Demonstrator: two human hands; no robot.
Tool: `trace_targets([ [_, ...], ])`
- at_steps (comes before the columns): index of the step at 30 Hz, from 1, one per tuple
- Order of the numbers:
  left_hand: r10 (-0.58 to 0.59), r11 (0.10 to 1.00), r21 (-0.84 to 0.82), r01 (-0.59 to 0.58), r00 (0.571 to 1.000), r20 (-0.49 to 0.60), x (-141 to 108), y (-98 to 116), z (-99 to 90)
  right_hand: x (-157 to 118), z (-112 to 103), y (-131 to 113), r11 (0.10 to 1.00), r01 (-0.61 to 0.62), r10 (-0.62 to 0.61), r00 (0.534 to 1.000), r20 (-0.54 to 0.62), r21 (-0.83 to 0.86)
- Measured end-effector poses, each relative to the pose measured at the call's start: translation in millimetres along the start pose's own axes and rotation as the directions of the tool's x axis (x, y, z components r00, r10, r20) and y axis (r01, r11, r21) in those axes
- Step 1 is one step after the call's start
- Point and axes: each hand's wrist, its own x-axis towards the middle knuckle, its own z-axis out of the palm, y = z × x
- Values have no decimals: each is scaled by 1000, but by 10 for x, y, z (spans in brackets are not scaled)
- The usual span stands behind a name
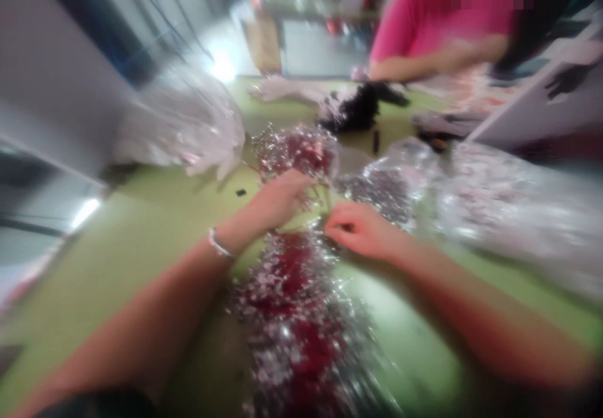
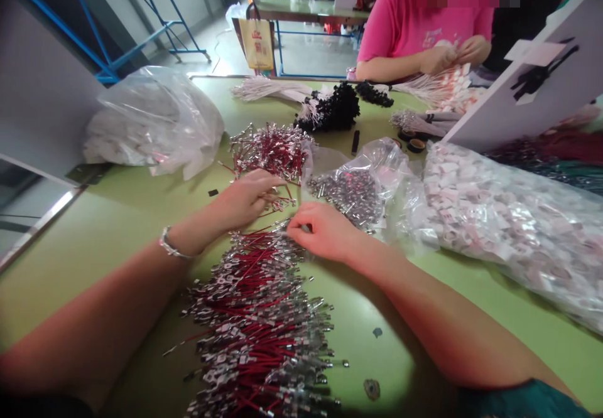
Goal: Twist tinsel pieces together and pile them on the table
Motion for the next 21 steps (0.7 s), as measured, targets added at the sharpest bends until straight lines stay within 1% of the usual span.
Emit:
trace_targets([
  [1,-13,1000,25,12,999,30,7,0,43,0,-34,-2,999,31,-31,999,15,11],
  [2,-32,998,51,29,998,58,12,6,85,2,-81,3,1000,25,-25,1000,2,13],
  [3,-60,996,75,54,995,76,16,14,122,7,-136,18,1000,-14,14,999,-33,4],
  [4,-90,992,92,82,993,82,20,19,151,13,-197,44,996,-89,86,990,-108,-18],
  [5,-114,990,98,107,990,78,25,18,172,19,-256,79,985,-169,159,969,-187,-42],
  [6,-130,988,92,124,989,67,30,10,186,23,-308,119,969,-233,206,946,-248,-83],
  [7,-137,988,78,132,989,53,36,-7,194,25,-348,157,953,-269,224,935,-277,-139],
  [8,-135,990,56,133,990,36,43,-31,199,25,-370,189,935,-284,225,938,-264,-212],
  [9,-131,991,29,130,991,14,50,-58,205,22,-373,210,915,-276,217,952,-218,-295],
  [11,-127,992,-30,126,991,-35,63,-116,223,13,-324,222,867,-215,202,976,-76,-449],
  [12,-126,991,-56,123,990,-58,68,-141,235,8,-278,216,841,-179,198,980,-18,-510],
  [13,-124,990,-75,118,989,-78,71,-162,248,5,-226,205,816,-151,193,981,16,-558],
  [16,-129,989,-85,119,985,-114,69,-193,255,10,-90,179,748,-121,171,985,13,-652],
  [18,-160,983,-116,141,972,-170,58,-193,206,21,-60,170,737,-145,187,982,-6,-660],
  [19,-185,977,-147,155,959,-214,50,-187,164,27,-66,165,742,-183,216,976,-28,-645],
  [21,-248,958,-218,187,922,-298,30,-158,61,36,-109,154,754,-310,303,946,-112,-580],
])
